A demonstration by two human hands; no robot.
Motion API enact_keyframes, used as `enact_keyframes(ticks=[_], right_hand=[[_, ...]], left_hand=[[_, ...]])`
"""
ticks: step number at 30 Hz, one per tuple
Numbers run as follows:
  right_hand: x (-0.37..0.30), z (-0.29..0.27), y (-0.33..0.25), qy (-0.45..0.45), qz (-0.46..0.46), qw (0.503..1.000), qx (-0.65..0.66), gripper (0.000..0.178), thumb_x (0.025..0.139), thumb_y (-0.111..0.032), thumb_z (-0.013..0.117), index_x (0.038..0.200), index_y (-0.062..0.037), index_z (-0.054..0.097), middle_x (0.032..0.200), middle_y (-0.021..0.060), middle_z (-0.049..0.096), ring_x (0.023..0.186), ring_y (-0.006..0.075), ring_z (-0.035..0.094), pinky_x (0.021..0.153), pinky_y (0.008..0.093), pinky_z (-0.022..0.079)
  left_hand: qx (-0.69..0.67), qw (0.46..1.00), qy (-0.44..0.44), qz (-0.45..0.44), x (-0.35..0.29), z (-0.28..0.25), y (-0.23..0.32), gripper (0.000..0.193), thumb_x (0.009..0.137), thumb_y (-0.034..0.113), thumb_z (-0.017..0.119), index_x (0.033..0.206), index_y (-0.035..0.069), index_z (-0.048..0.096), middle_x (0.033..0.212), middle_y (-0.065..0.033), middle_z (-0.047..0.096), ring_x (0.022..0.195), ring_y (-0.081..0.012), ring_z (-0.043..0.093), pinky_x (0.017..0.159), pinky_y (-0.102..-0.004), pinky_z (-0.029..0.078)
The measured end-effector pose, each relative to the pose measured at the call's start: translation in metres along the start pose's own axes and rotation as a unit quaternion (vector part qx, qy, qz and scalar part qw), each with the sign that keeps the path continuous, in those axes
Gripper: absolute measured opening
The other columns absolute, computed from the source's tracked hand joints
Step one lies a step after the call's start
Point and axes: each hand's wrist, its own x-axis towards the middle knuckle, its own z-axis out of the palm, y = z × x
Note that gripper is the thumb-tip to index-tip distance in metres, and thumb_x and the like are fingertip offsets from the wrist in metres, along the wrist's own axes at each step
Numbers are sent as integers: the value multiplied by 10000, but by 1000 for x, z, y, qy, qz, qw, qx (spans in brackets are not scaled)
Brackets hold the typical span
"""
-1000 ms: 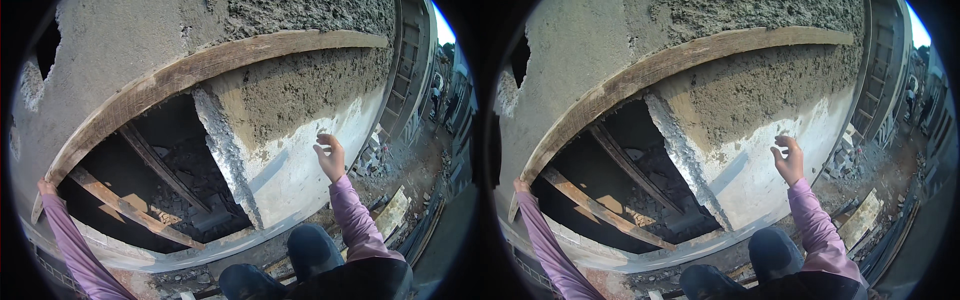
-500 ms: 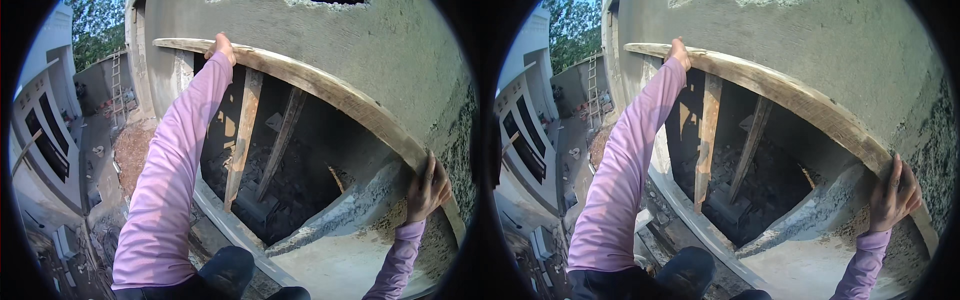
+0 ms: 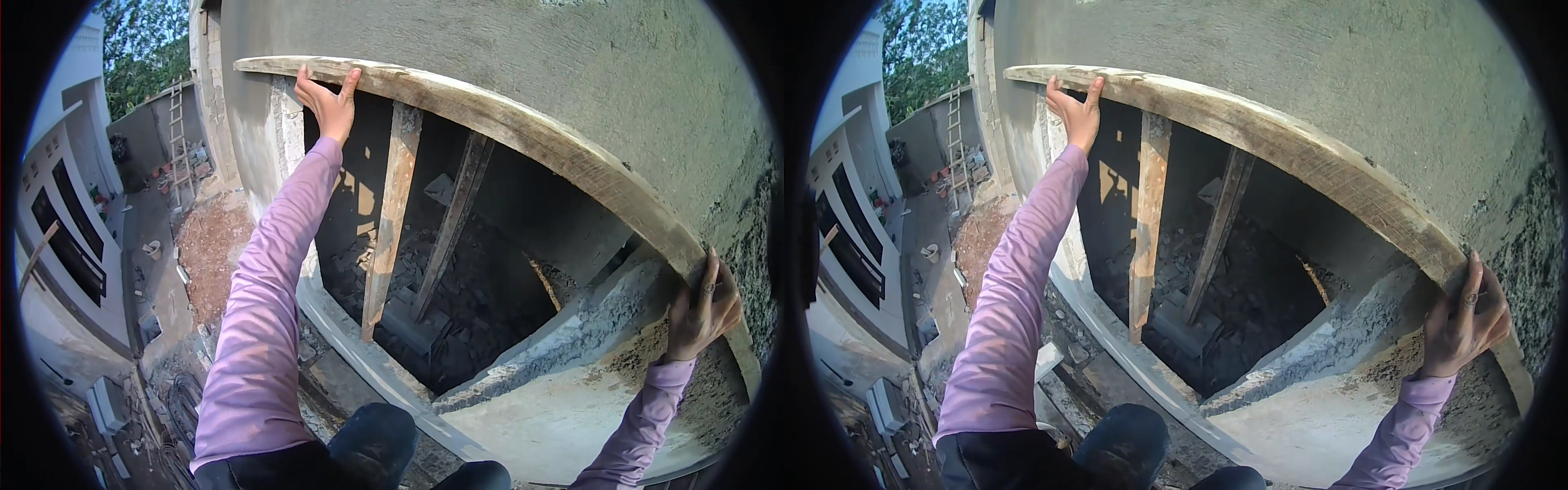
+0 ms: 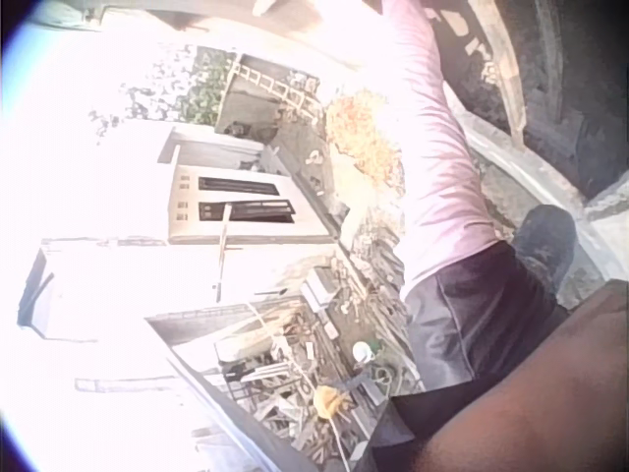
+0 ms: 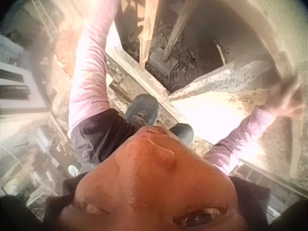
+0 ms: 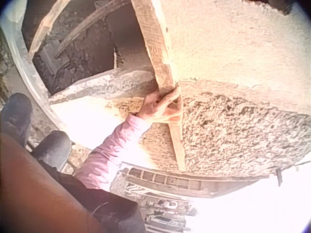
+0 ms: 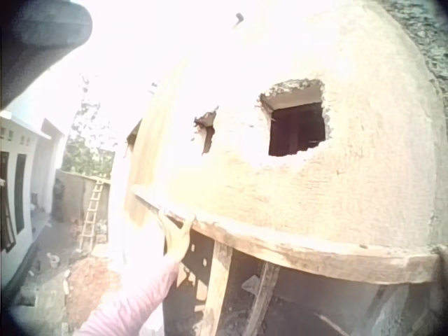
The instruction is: The person applies wet plaster from a bucket to an exterior wall using a trowel, then uses a wooden board to level and smooth the surface around a window opening.
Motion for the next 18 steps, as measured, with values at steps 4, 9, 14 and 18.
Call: enact_keyframes(ticks=[4, 9, 14, 18], right_hand=[[6, -3, -14, -6, 12, 999, 36, 585, 727, -89, 682, 1293, -223, 617, 1108, 21, 592, 1008, 223, 533, 932, 383, 362], [-1, -6, -7, -36, 11, 999, 19, 566, 723, -88, 685, 1271, -217, 630, 1092, 26, 595, 982, 233, 530, 921, 370, 360], [-59, -46, 69, -20, 78, 996, -32, 481, 735, -165, 737, 1207, -208, 660, 1033, 29, 599, 943, 224, 522, 872, 378, 354], [-66, -3, 9, -26, 86, 994, 61, 590, 567, -346, 779, 1132, -238, 650, 1055, -1, 579, 963, 216, 503, 888, 404, 349]], left_hand=[[-94, 970, 69, 215, 26, 22, 24, 502, 980, 361, 330, 733, 117, 692, 783, 11, 679, 975, -257, 601, 1102, -493, 216], [-93, 976, 17, 198, 25, 28, 33, 466, 939, 301, 311, 688, 100, 648, 754, -17, 664, 799, -236, 577, 1040, -453, 294], [-110, 950, -20, 292, -26, 59, 142, 400, 935, 258, 343, 763, 64, 648, 755, -85, 659, 741, -308, 577, 824, -409, 405], [-46, 909, -79, 406, 0, 14, -8, 614, 995, 443, 281, 943, -11, 690, 871, -153, 680, 799, -353, 629, 772, -438, 465]])
